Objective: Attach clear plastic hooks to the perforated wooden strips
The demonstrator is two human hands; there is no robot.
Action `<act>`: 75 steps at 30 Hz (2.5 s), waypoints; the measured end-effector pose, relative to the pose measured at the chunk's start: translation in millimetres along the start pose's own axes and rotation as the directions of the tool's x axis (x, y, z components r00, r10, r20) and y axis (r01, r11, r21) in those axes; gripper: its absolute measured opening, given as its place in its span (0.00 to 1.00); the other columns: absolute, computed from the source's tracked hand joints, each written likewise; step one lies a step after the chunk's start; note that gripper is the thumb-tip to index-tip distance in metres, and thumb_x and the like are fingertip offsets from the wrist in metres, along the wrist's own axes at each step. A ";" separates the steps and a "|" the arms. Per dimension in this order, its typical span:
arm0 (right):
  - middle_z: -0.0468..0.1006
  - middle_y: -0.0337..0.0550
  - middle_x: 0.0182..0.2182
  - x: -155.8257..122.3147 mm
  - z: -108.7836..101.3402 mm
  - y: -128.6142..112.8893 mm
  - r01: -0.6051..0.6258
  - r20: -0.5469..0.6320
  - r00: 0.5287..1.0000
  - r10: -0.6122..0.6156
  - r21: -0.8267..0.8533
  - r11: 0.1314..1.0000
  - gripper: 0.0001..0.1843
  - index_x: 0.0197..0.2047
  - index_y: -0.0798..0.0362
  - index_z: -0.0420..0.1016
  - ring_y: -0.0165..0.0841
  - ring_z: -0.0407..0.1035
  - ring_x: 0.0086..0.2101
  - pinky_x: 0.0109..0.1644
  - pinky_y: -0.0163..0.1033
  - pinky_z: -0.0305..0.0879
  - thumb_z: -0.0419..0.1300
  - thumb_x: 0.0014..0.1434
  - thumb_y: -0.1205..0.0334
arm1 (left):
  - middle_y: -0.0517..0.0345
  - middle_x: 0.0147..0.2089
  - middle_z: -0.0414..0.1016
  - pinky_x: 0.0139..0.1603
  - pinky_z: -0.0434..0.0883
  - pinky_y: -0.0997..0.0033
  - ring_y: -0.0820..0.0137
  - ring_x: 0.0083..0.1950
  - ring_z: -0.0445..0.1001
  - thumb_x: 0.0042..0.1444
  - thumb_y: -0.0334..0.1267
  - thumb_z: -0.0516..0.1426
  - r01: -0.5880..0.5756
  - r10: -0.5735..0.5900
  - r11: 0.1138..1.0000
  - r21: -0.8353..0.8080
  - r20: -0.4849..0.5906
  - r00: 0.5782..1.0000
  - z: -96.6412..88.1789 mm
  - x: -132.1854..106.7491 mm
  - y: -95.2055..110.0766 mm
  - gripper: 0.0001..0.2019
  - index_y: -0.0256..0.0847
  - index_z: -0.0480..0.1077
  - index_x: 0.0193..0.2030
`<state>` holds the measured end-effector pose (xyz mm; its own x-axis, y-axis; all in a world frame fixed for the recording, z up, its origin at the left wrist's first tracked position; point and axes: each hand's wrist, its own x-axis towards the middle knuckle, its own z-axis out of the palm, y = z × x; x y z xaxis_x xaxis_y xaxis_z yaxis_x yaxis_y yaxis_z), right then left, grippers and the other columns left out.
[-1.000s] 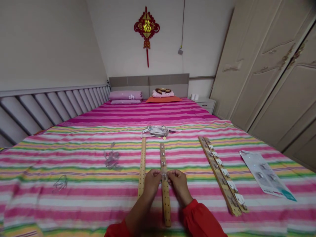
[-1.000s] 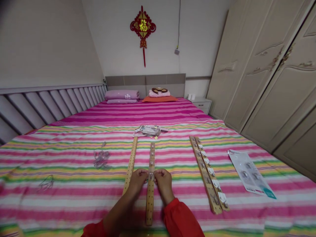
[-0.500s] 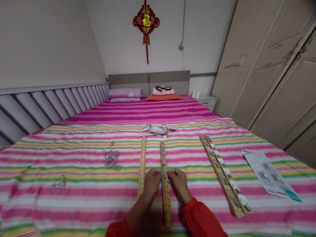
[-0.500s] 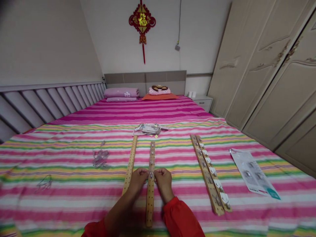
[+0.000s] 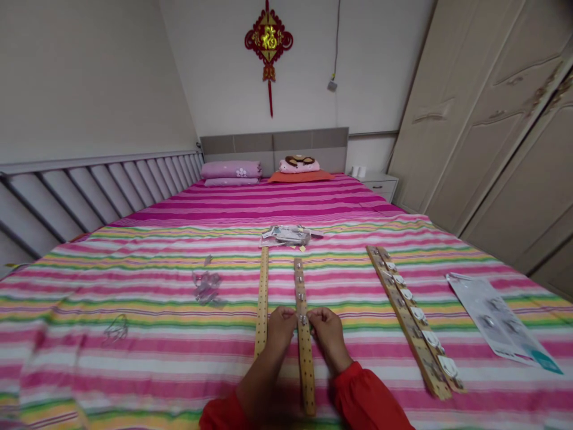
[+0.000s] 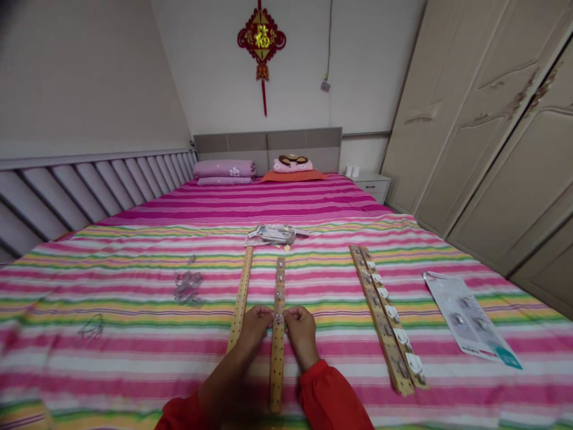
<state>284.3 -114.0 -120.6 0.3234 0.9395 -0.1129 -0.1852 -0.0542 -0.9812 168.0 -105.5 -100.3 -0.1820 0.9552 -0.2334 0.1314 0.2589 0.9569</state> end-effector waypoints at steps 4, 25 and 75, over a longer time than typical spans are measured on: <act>0.67 0.33 0.11 -4.5 -1.5 -3.0 0.034 0.014 0.999 -0.033 -0.006 0.999 0.11 0.18 0.53 0.70 0.26 0.56 0.13 0.17 0.33 0.51 0.64 0.38 0.55 | 0.66 0.17 0.66 0.23 0.61 0.77 0.73 0.23 0.68 0.41 0.29 0.58 0.011 -0.011 1.000 -0.014 -0.020 1.000 2.0 -4.0 2.7 0.04 0.39 0.66 0.23; 0.68 0.34 0.15 -23.9 -13.5 -6.6 0.164 0.090 0.983 -0.163 0.001 0.987 0.17 0.26 0.54 0.75 0.27 0.58 0.16 0.20 0.34 0.53 0.65 0.44 0.47 | 0.51 0.41 0.71 0.41 0.65 0.68 0.64 0.43 0.69 0.52 0.26 0.51 -0.236 0.619 0.448 0.862 -0.108 0.778 -179.9 6.3 -9.9 0.14 0.39 0.72 0.43; 0.65 0.32 0.13 -38.9 -15.5 -14.7 0.062 0.093 0.993 -0.074 0.134 0.989 0.16 0.25 0.54 0.72 0.25 0.55 0.15 0.19 0.32 0.49 0.65 0.45 0.48 | 0.62 0.24 0.73 0.26 0.66 0.82 0.78 0.25 0.71 0.40 0.32 0.63 0.030 -0.130 0.787 -0.616 -0.118 0.984 -109.8 -60.4 27.5 0.06 0.37 0.70 0.24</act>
<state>288.9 -154.9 -104.2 0.2487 0.9683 -0.0245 -0.2877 0.0497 -0.9564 75.7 -171.8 -41.0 -0.3115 0.8896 -0.3341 -0.5024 0.1442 0.8525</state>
